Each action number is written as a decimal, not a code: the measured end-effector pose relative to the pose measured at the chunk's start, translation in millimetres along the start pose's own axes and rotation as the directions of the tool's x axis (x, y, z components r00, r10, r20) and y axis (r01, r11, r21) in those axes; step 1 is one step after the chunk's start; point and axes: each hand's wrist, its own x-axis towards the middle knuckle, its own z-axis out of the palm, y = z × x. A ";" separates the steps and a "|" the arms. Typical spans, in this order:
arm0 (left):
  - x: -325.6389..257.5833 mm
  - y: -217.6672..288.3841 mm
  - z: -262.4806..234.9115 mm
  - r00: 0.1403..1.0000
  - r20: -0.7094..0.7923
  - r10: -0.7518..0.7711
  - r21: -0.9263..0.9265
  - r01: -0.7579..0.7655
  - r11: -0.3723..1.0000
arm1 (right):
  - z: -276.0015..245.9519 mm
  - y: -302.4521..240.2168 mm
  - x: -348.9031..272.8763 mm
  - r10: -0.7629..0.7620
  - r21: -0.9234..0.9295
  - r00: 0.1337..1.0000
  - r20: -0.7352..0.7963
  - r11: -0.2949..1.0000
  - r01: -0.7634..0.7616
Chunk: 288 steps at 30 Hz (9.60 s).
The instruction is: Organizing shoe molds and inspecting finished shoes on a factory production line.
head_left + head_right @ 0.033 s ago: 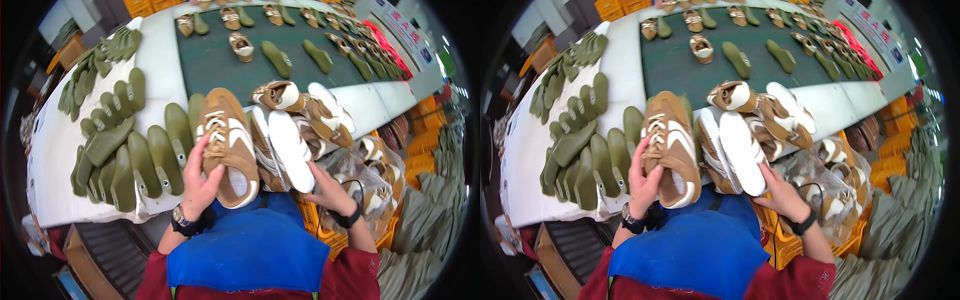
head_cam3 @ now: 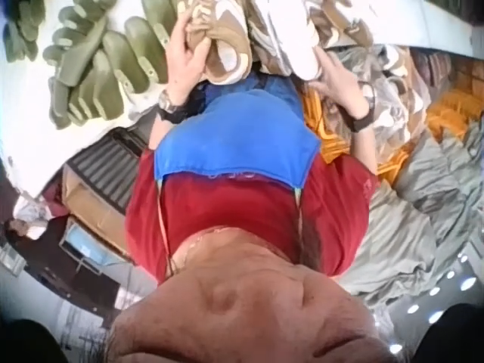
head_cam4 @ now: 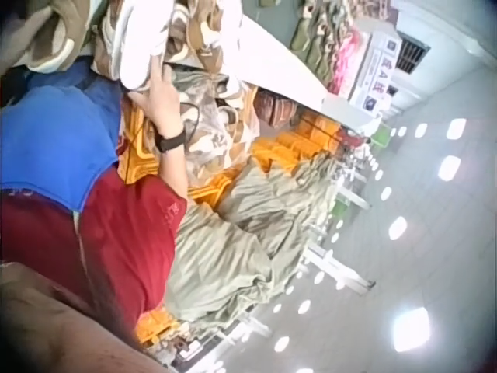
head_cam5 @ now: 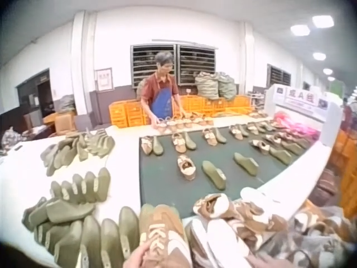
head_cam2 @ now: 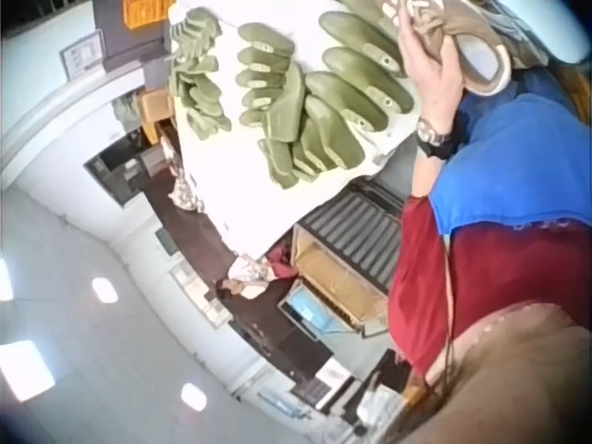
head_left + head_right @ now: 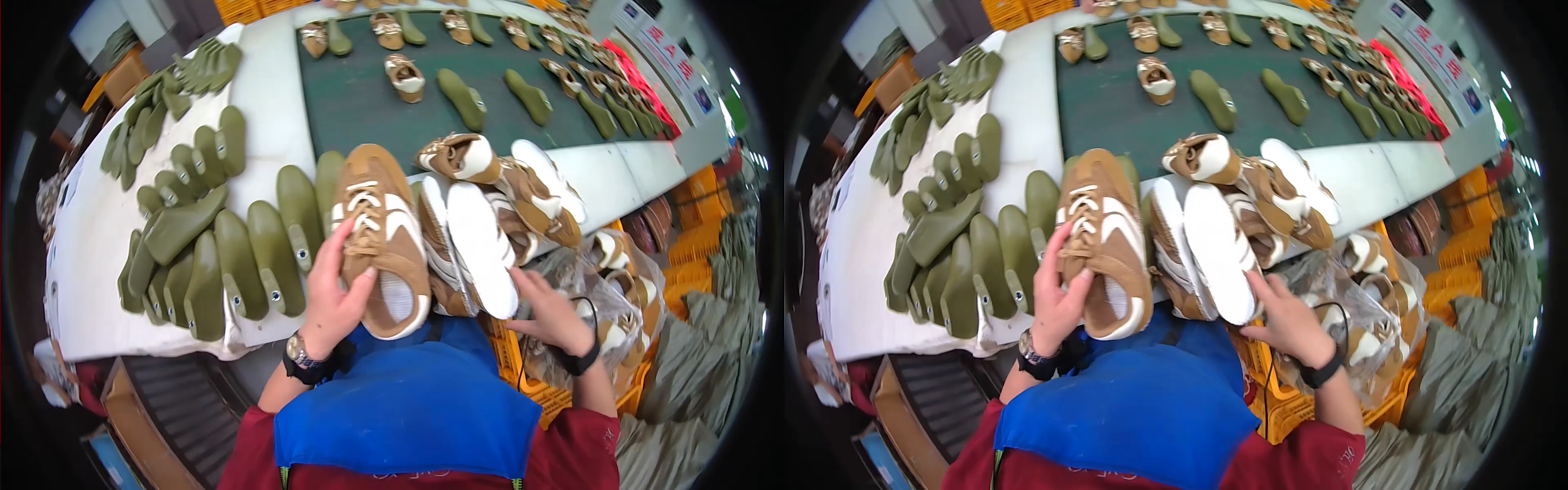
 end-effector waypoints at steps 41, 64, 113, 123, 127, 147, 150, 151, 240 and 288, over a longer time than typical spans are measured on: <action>26.7 51.4 -12.0 0.942 0.312 0.127 0.226 -0.204 0.953 | -48.1 -117.4 86.3 -0.477 0.322 0.669 -0.570 0.619 0.716; 30.9 13.9 -50.3 0.870 0.490 -0.061 0.480 -0.210 0.851 | -107.0 21.1 39.5 0.239 0.522 0.498 -0.833 0.638 0.567; 88.2 -51.0 17.0 0.711 0.553 -0.434 0.768 -0.234 0.596 | -59.6 66.1 39.0 0.196 0.384 0.405 -0.893 0.799 0.462; 230.1 -21.9 -43.0 0.759 0.299 -0.578 0.331 0.486 0.809 | -45.2 90.6 32.3 0.292 0.458 0.431 -0.854 0.815 0.356; 299.8 -62.4 -9.6 0.923 0.192 -0.335 0.656 0.133 0.743 | -43.5 95.4 37.4 0.266 0.445 0.459 -0.848 0.828 0.341; 309.1 -137.2 76.5 0.534 0.563 -0.631 0.800 -0.161 0.578 | -40.3 99.8 51.1 0.332 0.535 0.538 -0.774 0.798 0.277; 276.3 -119.4 69.5 0.416 0.590 -0.692 0.807 -0.280 0.520 | -43.3 99.5 48.9 0.340 0.538 0.548 -0.764 0.806 0.249; 266.0 -117.3 66.7 0.423 0.601 -0.678 0.796 -0.398 0.457 | -43.7 99.4 49.1 0.332 0.527 0.543 -0.771 0.812 0.251; -11.9 -89.4 2.9 0.863 0.390 -0.321 -0.552 0.499 0.668 | 90.4 -44.7 46.9 -0.203 -0.297 0.840 -0.503 0.954 0.054; -19.7 -89.5 8.1 0.844 0.349 -0.408 -0.772 0.506 0.385 | 56.6 47.0 78.7 0.149 0.382 0.952 -0.268 0.924 -0.038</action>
